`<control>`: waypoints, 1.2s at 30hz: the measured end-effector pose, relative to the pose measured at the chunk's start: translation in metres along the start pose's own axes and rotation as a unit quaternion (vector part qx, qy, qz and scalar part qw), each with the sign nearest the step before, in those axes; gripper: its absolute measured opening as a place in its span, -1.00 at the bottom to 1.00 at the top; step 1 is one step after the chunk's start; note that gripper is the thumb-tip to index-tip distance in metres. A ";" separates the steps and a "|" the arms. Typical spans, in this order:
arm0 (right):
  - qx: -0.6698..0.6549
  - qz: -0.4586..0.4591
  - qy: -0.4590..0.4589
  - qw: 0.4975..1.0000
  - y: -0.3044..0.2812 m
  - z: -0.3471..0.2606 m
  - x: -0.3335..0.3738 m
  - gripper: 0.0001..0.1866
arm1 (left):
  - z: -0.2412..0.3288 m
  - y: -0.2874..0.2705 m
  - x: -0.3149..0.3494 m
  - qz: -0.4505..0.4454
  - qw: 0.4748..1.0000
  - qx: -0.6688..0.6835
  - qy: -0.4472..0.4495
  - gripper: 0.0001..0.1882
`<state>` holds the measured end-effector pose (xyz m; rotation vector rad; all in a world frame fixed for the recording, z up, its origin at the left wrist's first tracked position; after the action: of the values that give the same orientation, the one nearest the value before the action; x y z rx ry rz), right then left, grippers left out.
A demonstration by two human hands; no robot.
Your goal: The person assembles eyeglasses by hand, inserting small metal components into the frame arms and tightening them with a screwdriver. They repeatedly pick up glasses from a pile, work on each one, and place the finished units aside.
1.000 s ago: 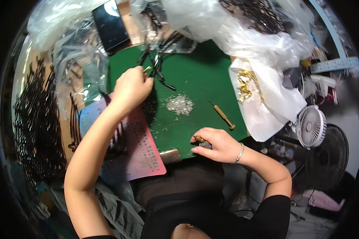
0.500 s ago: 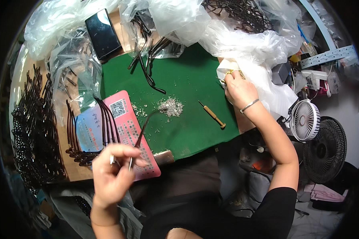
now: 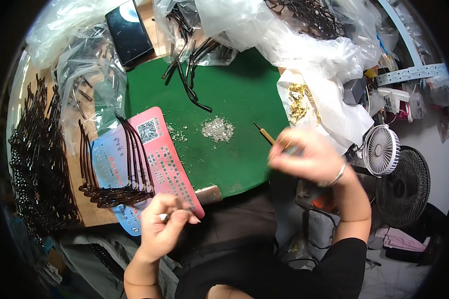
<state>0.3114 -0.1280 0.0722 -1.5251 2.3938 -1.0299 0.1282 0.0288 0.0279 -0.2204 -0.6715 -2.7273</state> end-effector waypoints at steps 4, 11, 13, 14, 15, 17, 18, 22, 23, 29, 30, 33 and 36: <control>-0.234 -0.206 0.129 0.941 0.097 0.008 -0.004 -0.80 | -0.033 0.028 -0.002 -0.059 0.984 -0.151 -0.070 -0.82; -0.264 -0.218 0.121 0.932 0.119 -0.017 -0.022 -0.87 | -0.027 0.027 0.003 -0.053 0.975 -0.201 -0.080 -0.74; -0.272 -0.237 0.130 0.924 0.121 -0.018 -0.022 -0.86 | -0.025 0.030 0.004 -0.047 0.974 -0.214 -0.065 -0.74; -0.274 -0.240 0.132 0.922 0.120 -0.020 -0.022 -0.86 | -0.024 0.031 0.002 -0.053 0.972 -0.222 -0.064 -0.74; -0.279 -0.238 0.134 0.921 0.119 -0.021 -0.022 -0.85 | -0.023 0.033 0.001 -0.064 0.969 -0.232 -0.064 -0.74; -0.270 -0.248 0.136 0.921 0.121 -0.019 -0.020 -0.84 | -0.024 0.034 0.000 -0.063 0.970 -0.227 -0.057 -0.75; -0.265 -0.252 0.137 0.920 0.121 -0.016 -0.020 -0.84 | -0.026 0.035 -0.001 -0.063 0.971 -0.224 -0.054 -0.75; -0.301 -0.280 0.154 0.898 0.127 -0.013 -0.020 -0.83 | -0.033 0.040 -0.001 -0.096 0.967 -0.231 -0.052 -0.76; -0.310 -0.280 0.160 0.895 0.128 -0.012 -0.018 -0.83 | -0.038 0.042 0.002 -0.106 0.969 -0.217 -0.048 -0.76; -0.340 -0.154 0.123 0.919 0.116 -0.014 -0.016 -0.86 | -0.033 0.041 0.000 -0.062 0.983 -0.168 -0.039 -0.76; -0.332 -0.119 0.097 0.931 0.112 -0.016 -0.017 -0.86 | -0.033 0.041 -0.001 -0.057 0.984 -0.164 -0.031 -0.76; -0.333 -0.068 0.082 0.937 0.111 -0.014 -0.018 -0.86 | -0.026 0.039 -0.001 -0.028 0.977 -0.210 0.031 -0.73; -0.376 -0.111 0.158 0.906 0.125 -0.005 -0.017 -0.88 | -0.020 0.036 0.004 0.015 0.943 -0.309 0.123 -0.71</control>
<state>0.2230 -0.0784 -0.0032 -2.0157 3.1337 -0.3831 0.1357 -0.0118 0.0261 -0.0240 0.2683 -2.7846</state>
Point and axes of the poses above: each hand's wrist, its own x-axis away from the middle knuckle, its own y-axis out of the palm, z = x × y, the point moved 10 cm from there along -x, towards the middle knuckle, and after that the axes turned 6 degrees about x, right-handed, at the moved point
